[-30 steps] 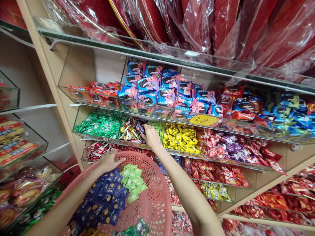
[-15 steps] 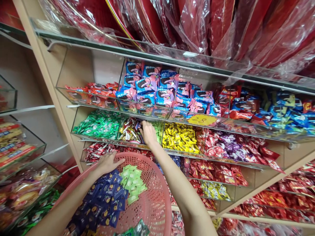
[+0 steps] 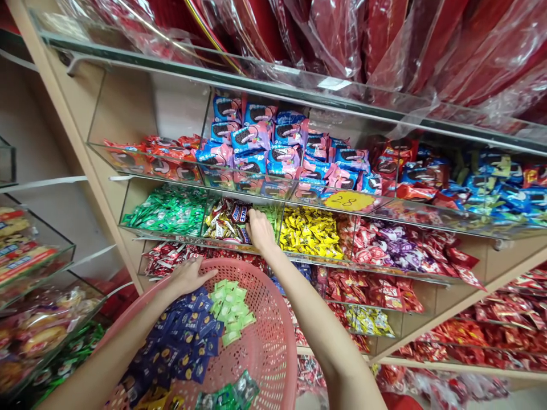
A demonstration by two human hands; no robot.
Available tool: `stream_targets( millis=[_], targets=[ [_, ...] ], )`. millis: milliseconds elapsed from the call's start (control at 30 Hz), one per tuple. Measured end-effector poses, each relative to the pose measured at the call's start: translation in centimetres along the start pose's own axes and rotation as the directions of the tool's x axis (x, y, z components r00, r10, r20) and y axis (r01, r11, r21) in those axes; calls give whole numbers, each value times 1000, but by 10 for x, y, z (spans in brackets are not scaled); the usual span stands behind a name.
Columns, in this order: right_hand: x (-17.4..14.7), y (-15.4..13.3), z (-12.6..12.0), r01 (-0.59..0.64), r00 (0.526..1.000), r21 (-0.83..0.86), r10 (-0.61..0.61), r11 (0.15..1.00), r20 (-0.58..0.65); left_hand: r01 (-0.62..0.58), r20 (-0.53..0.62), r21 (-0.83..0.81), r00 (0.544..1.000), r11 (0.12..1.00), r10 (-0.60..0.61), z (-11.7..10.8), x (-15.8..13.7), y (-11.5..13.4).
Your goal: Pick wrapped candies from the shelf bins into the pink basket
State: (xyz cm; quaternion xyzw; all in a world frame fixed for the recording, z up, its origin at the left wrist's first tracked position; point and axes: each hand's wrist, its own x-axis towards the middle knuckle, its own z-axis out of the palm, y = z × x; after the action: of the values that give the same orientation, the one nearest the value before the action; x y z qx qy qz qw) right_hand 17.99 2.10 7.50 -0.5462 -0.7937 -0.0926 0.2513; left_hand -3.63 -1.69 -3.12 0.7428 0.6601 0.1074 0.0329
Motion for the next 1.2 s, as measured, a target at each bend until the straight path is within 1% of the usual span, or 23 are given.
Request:
stream_targets(
  millis=[133,233,333,433,500,567,667,867,1033,1200],
  targets=[
    [0,4,-4,-11,999,14,11,1000,-40,9,6,-10,1000,1000,-9,1,0,0],
    [5,12,-15,-98,994,-11,97,995,-59,7,-1,-3,1000,1000,-7,1,-1,-1],
    [12,19,-27,-212,977,-62,210,975,-37,2,-4,8,1000,1000,-2,0,-1,-1],
    [19,21,-35,-256,965,-112,261,960,27,16,9,6,1000,1000,-16,-2,-1,0],
    [23,19,-36,-237,963,-163,254,958,90,17,15,2,1000,1000,-18,-3,-1,2],
    [27,17,-35,-192,963,-220,226,956,145,15,14,0,1000,1000,-15,-5,-1,3],
    [33,15,-33,-130,964,-254,182,959,193,17,13,6,1000,1000,-17,-5,-1,3],
    [50,17,-25,-108,964,-258,165,960,209,1,-14,40,1000,999,-1,-4,-1,0],
    [65,23,-11,-106,947,-247,174,963,269,-3,-30,37,1000,999,4,1,0,-5],
    [67,25,-7,-118,943,-267,192,957,272,11,-24,41,1000,999,-10,4,0,-8]
  ],
)
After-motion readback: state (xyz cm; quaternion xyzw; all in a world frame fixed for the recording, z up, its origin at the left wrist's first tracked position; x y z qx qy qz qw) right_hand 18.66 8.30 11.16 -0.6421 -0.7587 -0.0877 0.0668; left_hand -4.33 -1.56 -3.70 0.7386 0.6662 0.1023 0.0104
